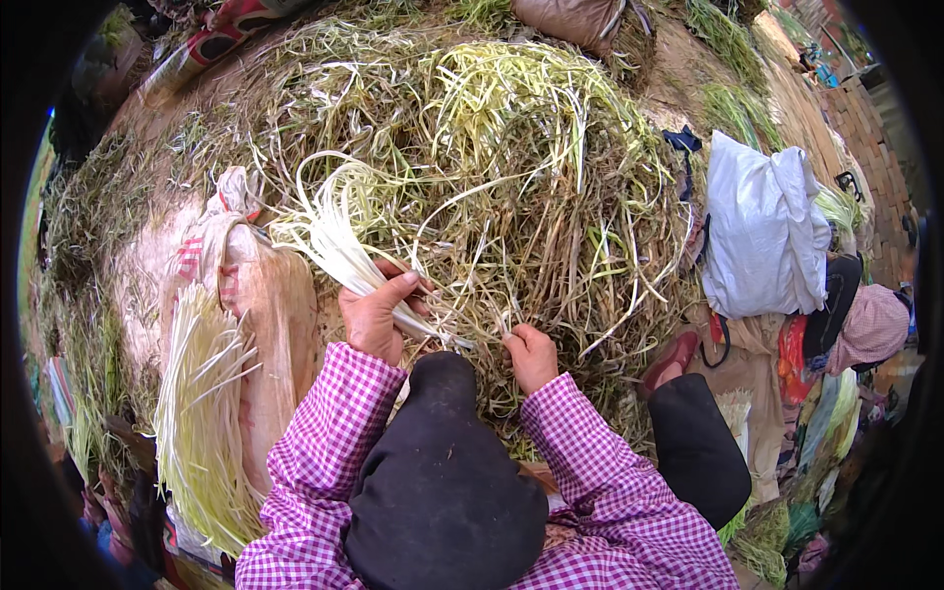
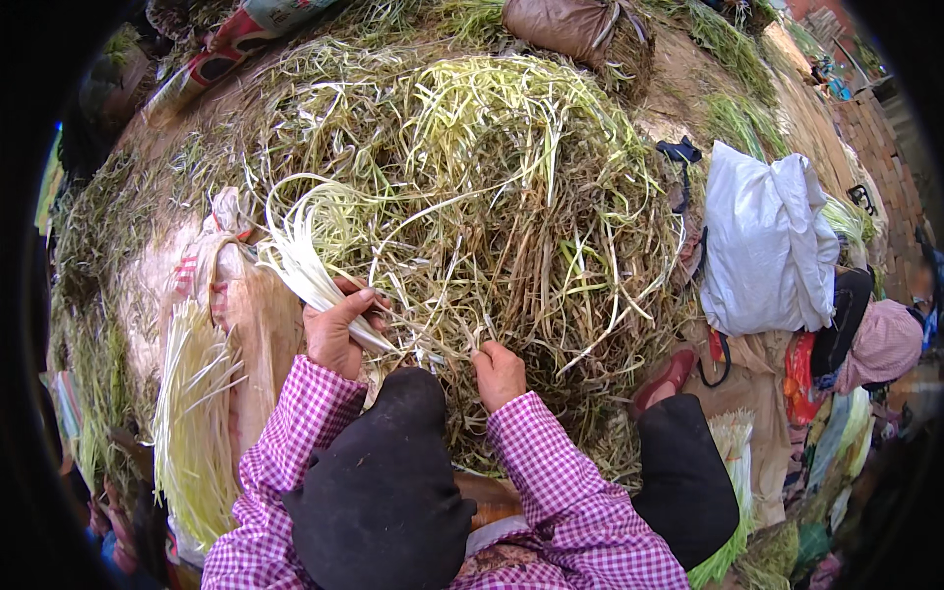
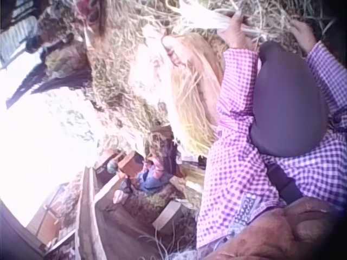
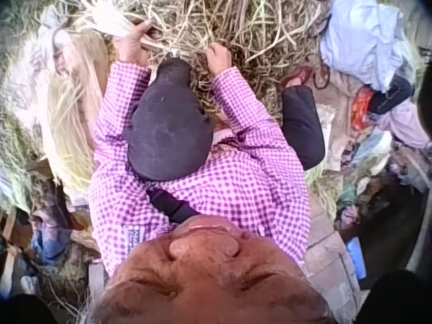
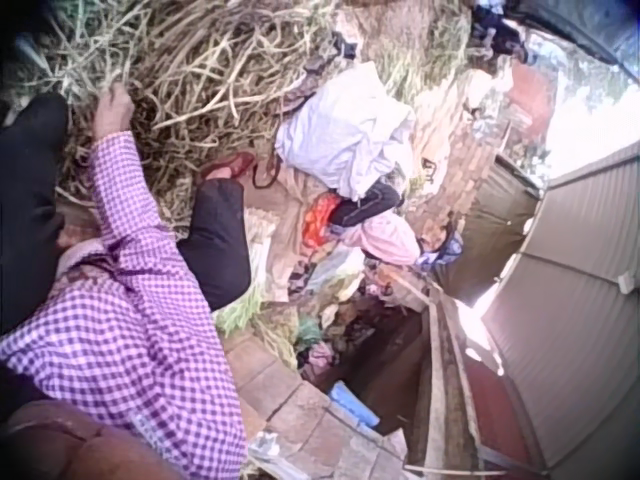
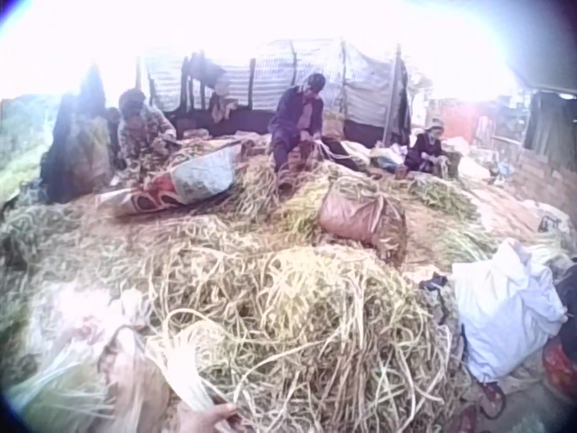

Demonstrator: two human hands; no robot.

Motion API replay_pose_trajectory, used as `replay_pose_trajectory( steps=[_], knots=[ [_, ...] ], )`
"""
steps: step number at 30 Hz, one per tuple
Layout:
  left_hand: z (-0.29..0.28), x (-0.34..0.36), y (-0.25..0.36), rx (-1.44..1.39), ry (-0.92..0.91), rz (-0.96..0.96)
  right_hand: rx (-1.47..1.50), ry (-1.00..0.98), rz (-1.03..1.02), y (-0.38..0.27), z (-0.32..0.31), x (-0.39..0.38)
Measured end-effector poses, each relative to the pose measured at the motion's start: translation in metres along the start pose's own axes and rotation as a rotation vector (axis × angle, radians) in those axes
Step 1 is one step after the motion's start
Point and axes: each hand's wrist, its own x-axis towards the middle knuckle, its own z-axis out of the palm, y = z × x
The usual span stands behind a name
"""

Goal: The person sits on the ground and sorts through a large pile of dried plant fibers. They pick up strands, separate them by hand, and place the sorted fibers into a pile beside them.

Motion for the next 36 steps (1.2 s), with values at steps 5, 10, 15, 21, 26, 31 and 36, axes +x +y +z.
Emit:
replay_pose_trajectory(
  steps=[5, 10, 15, 21, 26, 31, 36],
  knots=[
    [-0.013, 0.011, 0.011, 0.045, 0.048, 0.064, -0.625, -0.059, 0.006, 0.06, 0.004, -0.011],
    [-0.032, 0.028, 0.039, -0.019, 0.105, 0.15, -0.963, -0.394, 0.122, 0.088, -0.001, -0.013],
    [-0.042, 0.047, 0.074, 0.084, 0.115, 0.222, -1.078, -0.655, 0.245, 0.058, -0.016, -0.014],
    [-0.065, 0.058, 0.088, 0.228, 0.136, 0.272, -1.187, -0.798, 0.333, 0.049, -0.028, -0.011],
    [-0.046, 0.059, 0.081, 0.357, 0.192, 0.318, -1.199, -0.894, 0.42, 0.033, -0.041, -0.013],
    [-0.04, 0.042, 0.091, 0.496, 0.151, 0.25, -0.562, -0.184, 0.025, -0.053, -0.07, 0.01],
    [-0.021, 0.037, 0.059, 0.246, 0.052, 0.042, -0.4, 0.376, -0.244, -0.089, -0.096, 0.069]
  ],
)
